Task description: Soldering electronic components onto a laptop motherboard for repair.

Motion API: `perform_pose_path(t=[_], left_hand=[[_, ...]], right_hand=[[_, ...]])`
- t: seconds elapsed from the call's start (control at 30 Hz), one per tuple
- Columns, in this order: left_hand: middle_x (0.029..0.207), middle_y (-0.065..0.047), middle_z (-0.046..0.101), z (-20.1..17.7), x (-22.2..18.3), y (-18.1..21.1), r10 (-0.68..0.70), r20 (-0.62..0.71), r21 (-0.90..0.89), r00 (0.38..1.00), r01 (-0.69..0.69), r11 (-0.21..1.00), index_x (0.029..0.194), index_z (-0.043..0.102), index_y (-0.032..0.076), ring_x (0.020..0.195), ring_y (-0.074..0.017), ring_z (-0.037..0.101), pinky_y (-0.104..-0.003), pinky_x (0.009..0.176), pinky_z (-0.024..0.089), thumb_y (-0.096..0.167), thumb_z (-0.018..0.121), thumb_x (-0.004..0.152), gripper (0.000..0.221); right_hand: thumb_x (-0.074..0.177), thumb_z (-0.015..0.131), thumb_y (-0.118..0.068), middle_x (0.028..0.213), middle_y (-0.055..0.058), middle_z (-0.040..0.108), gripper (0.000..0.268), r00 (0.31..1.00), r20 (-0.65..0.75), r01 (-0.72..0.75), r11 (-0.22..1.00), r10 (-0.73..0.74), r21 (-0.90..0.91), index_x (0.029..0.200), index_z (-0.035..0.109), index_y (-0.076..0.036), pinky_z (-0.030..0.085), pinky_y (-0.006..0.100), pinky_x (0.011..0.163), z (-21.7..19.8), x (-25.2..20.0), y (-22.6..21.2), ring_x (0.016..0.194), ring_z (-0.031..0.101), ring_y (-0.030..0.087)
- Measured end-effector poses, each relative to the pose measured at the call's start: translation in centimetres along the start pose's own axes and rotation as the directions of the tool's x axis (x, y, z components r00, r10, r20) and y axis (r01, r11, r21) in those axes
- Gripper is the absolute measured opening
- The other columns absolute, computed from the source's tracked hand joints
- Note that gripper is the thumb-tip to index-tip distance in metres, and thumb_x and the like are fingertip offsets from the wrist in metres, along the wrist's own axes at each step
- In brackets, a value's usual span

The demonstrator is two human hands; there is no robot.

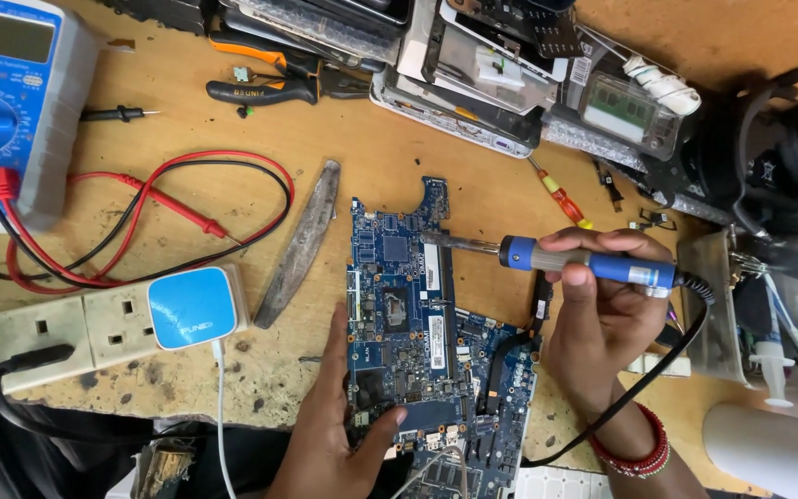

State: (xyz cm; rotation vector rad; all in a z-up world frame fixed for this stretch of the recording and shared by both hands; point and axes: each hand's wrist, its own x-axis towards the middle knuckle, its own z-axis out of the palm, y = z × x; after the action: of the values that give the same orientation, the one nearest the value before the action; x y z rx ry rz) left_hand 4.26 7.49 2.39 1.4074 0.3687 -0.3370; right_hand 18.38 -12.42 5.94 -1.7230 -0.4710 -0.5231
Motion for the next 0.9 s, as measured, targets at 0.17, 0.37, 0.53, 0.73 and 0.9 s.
perform_pose_path(t=[0.17, 0.37, 0.53, 0.73, 0.9], left_hand=[[0.182, 0.007, 0.0, -0.09, 0.06, 0.19, -0.072, 0.005, -0.001, 0.997, 0.072, 0.997, 0.167, -0.003, 0.04, 0.165, -0.0329, 0.001, -0.073, 0.121, 0.025, 0.03, 0.071, 0.091, 0.106], [0.182, 0.005, 0.002, -0.07, 0.06, 0.04, -0.043, -0.002, 0.006, 0.999, 0.043, 0.999, 0.168, 0.0, 0.037, 0.166, -0.0324, -0.002, -0.071, 0.121, 0.021, 0.027, 0.072, 0.091, 0.106], [0.182, 0.0, 0.004, -0.03, -0.06, -0.26, 0.033, -0.013, -0.056, 0.999, -0.034, 0.998, 0.169, 0.004, 0.032, 0.165, -0.0329, 0.001, -0.062, 0.123, 0.026, 0.026, 0.071, 0.091, 0.103], [0.182, -0.002, 0.005, -0.25, -0.14, 0.23, 0.065, 0.018, -0.054, 0.998, -0.064, 0.996, 0.169, 0.001, 0.031, 0.165, -0.0322, 0.011, -0.056, 0.118, 0.033, 0.037, 0.069, 0.091, 0.104], [0.18, 0.002, -0.001, -0.31, -0.19, 0.45, 0.048, 0.027, -0.153, 0.998, -0.043, 0.987, 0.167, 0.005, 0.032, 0.162, -0.0353, -0.005, -0.066, 0.128, 0.023, 0.027, 0.068, 0.092, 0.099]], right_hand=[[0.106, 0.064, -0.021, 0.105, 0.019, 0.068, 0.027, 1.0, 0.019, -0.005, 0.999, 0.004, 0.039, 0.121, 0.044, -0.01, 0.063, 0.033, 0.08, -0.11, 0.01, 0.27, 0.101, 0.072, 0.027], [0.106, 0.063, -0.021, 0.105, 0.017, 0.068, 0.025, 0.999, 0.028, -0.018, 0.999, 0.017, 0.028, 0.12, 0.045, -0.01, 0.062, 0.032, 0.076, -0.28, 0.13, 0.21, 0.1, 0.072, 0.026], [0.107, 0.06, -0.017, 0.106, 0.016, 0.067, 0.021, 0.998, 0.053, -0.041, 0.999, 0.041, -0.003, 0.118, 0.044, -0.009, 0.061, 0.033, 0.079, -0.2, 0.36, -0.41, 0.102, 0.071, 0.027], [0.108, 0.059, -0.018, 0.106, 0.016, 0.066, 0.021, 0.995, 0.065, -0.082, 0.995, 0.079, 0.048, 0.12, 0.044, -0.01, 0.059, 0.03, 0.079, -0.27, 0.32, -0.48, 0.105, 0.069, 0.027], [0.109, 0.057, -0.016, 0.106, 0.016, 0.066, 0.019, 0.995, 0.066, -0.08, 0.996, 0.076, 0.046, 0.121, 0.044, -0.01, 0.056, 0.027, 0.077, -0.27, 0.2, -0.42, 0.106, 0.069, 0.028]])
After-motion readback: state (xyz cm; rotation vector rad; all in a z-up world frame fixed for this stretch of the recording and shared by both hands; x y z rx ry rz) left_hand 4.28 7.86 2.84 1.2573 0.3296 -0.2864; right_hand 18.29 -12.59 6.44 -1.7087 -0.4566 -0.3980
